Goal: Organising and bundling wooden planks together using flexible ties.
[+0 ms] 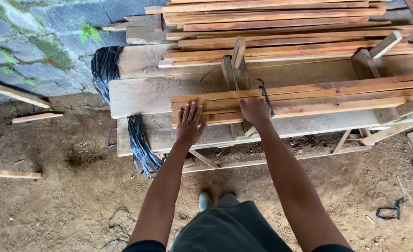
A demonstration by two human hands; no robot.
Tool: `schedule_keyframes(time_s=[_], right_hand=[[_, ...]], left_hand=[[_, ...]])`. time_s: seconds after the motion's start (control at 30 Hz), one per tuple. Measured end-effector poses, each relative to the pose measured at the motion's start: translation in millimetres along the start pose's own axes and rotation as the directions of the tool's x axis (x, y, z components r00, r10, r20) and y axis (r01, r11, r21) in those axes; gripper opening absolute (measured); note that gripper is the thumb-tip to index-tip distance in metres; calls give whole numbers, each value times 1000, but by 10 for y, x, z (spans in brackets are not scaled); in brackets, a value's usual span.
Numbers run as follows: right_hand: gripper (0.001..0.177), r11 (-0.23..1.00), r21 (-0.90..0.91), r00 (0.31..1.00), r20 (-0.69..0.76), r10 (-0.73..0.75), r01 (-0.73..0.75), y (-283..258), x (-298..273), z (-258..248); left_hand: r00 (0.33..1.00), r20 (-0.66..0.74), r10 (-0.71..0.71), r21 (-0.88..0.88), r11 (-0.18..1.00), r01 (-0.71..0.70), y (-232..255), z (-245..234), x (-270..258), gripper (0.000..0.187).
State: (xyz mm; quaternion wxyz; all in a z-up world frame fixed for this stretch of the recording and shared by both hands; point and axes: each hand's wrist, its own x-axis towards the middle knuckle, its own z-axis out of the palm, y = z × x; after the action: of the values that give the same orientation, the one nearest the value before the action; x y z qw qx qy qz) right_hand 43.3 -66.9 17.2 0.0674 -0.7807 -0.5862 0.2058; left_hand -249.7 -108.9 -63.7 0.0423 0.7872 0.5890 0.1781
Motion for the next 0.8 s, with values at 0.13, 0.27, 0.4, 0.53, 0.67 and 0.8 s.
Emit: schedule_keyframes(time_s=[0.13,0.27,0.4,0.53,0.67,0.8], right_hand=[[66,999,-41,999,35,-13,14,-219,-274,-272],[62,997,64,999,-6,-48,49,-243,-294,-327],[60,999,39,999,-43,-28,29,-162,-215,-199],[57,992,106,997,-61,-54,61,-299,-374,-333],[52,999,45,997,-72,8,-5,-330,-403,-329],[50,998,68,996,-85,10,-4,-332,-424,-357]], left_hand=[[1000,-11,-1,-87,996,0,-45,-110,-71,64],[973,-108,-206,-307,937,164,-618,185,36,31],[696,-74,-714,-318,678,662,-1575,276,-37,19],[676,-77,-733,-228,673,704,-1774,-179,-518,20],[688,46,-725,-64,685,726,-2136,-104,-713,32],[681,37,-732,69,681,729,-2234,-6,-711,29]])
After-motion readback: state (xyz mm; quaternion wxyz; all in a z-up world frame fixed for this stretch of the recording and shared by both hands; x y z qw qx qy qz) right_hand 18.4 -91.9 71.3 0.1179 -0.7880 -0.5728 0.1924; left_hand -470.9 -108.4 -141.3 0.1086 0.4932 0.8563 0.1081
